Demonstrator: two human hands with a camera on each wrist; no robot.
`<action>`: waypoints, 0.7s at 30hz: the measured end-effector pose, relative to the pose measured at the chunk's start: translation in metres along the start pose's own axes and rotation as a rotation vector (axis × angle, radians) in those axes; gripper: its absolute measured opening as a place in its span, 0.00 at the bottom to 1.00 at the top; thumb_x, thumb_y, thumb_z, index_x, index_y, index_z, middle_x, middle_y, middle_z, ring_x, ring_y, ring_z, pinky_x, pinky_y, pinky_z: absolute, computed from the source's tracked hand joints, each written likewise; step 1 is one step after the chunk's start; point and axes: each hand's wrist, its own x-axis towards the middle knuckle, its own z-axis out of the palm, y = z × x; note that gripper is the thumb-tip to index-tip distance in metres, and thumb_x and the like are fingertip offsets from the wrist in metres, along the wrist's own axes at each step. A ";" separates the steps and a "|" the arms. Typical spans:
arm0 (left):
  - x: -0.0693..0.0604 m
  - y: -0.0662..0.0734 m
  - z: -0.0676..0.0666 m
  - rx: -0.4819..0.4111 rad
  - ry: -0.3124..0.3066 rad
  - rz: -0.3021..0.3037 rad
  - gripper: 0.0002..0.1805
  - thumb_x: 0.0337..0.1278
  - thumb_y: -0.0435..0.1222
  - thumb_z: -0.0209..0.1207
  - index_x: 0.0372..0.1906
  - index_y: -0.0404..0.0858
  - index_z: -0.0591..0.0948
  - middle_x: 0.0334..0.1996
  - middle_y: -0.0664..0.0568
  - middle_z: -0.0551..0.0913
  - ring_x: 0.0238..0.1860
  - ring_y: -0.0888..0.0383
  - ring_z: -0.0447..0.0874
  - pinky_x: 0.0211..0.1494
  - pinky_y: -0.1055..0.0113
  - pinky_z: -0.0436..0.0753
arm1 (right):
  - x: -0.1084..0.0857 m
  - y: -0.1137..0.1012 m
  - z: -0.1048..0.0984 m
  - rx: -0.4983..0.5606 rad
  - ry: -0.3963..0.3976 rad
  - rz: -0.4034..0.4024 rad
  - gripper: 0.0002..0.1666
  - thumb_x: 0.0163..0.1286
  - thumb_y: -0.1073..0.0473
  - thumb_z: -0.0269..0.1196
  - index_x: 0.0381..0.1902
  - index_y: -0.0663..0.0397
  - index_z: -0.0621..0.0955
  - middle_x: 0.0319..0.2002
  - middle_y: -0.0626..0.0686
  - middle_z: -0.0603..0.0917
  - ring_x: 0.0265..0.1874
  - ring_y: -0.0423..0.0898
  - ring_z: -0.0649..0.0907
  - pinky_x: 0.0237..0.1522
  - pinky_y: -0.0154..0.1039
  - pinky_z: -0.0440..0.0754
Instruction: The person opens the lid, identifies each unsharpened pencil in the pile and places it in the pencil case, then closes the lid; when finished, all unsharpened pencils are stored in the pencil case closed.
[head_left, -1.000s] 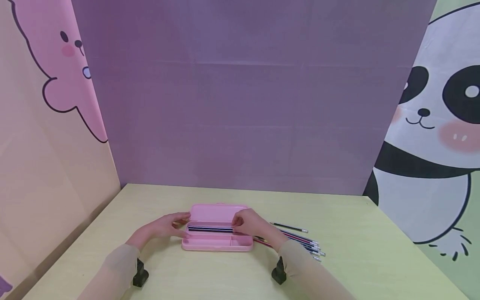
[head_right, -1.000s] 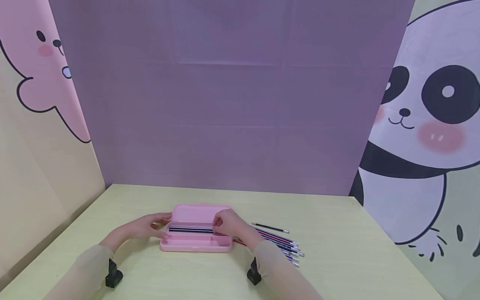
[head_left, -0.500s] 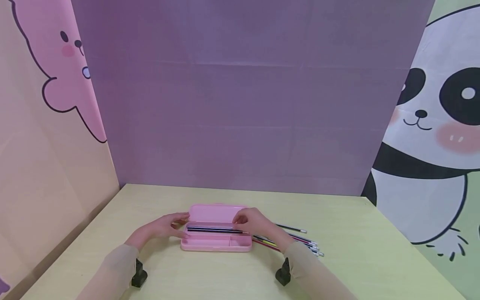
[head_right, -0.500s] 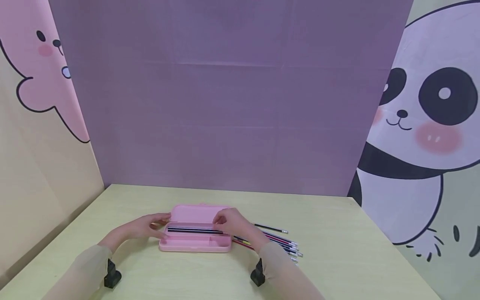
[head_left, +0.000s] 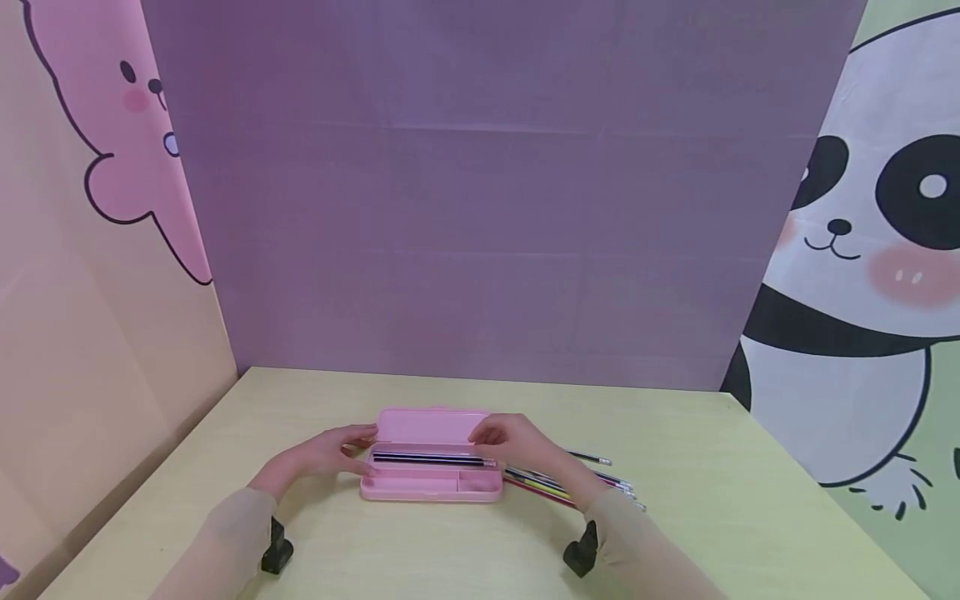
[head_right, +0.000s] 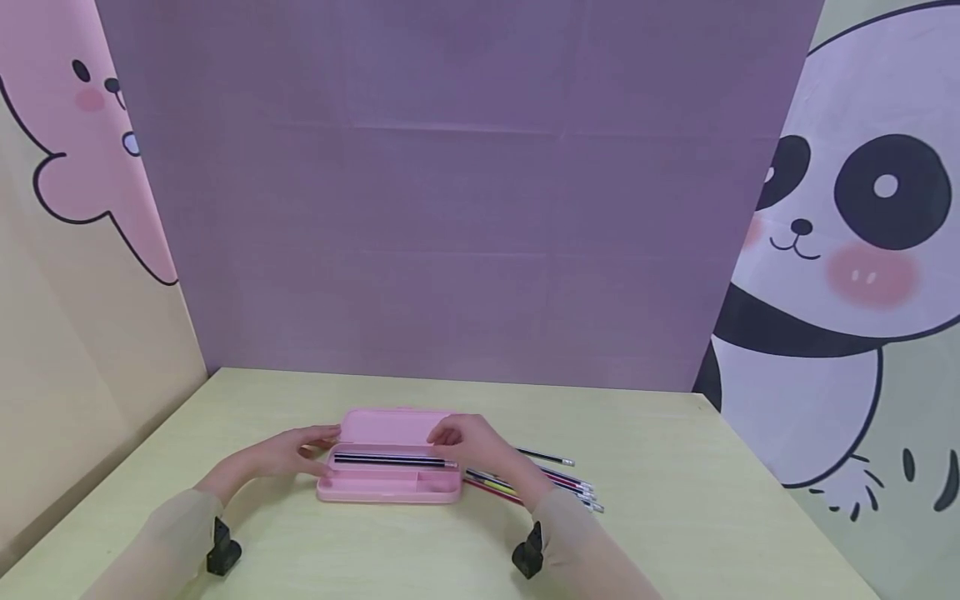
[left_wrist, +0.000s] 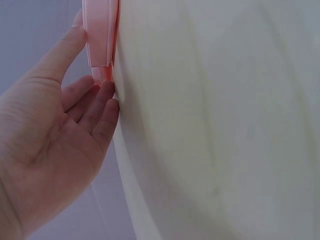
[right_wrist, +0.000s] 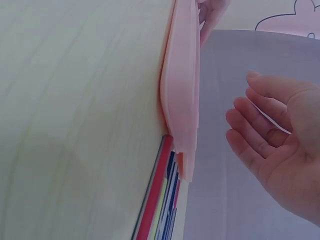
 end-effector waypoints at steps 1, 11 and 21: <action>0.000 0.000 0.000 0.003 0.000 -0.002 0.45 0.48 0.45 0.68 0.69 0.35 0.62 0.65 0.39 0.68 0.63 0.41 0.68 0.66 0.46 0.68 | -0.001 0.000 -0.001 -0.004 0.002 -0.004 0.10 0.63 0.60 0.64 0.41 0.57 0.82 0.35 0.49 0.84 0.34 0.41 0.81 0.39 0.30 0.81; -0.002 0.003 0.001 0.009 0.004 -0.008 0.45 0.48 0.45 0.68 0.69 0.34 0.62 0.65 0.39 0.68 0.63 0.40 0.67 0.66 0.46 0.67 | -0.015 0.009 -0.015 -0.034 0.016 -0.008 0.12 0.63 0.58 0.64 0.43 0.58 0.82 0.37 0.50 0.84 0.37 0.43 0.82 0.42 0.30 0.81; -0.002 0.003 0.000 0.004 -0.001 -0.014 0.45 0.48 0.46 0.68 0.69 0.35 0.62 0.65 0.39 0.68 0.63 0.41 0.67 0.66 0.45 0.67 | -0.026 0.021 -0.028 -0.037 0.041 0.026 0.15 0.63 0.56 0.64 0.44 0.59 0.81 0.37 0.49 0.85 0.35 0.41 0.82 0.41 0.32 0.82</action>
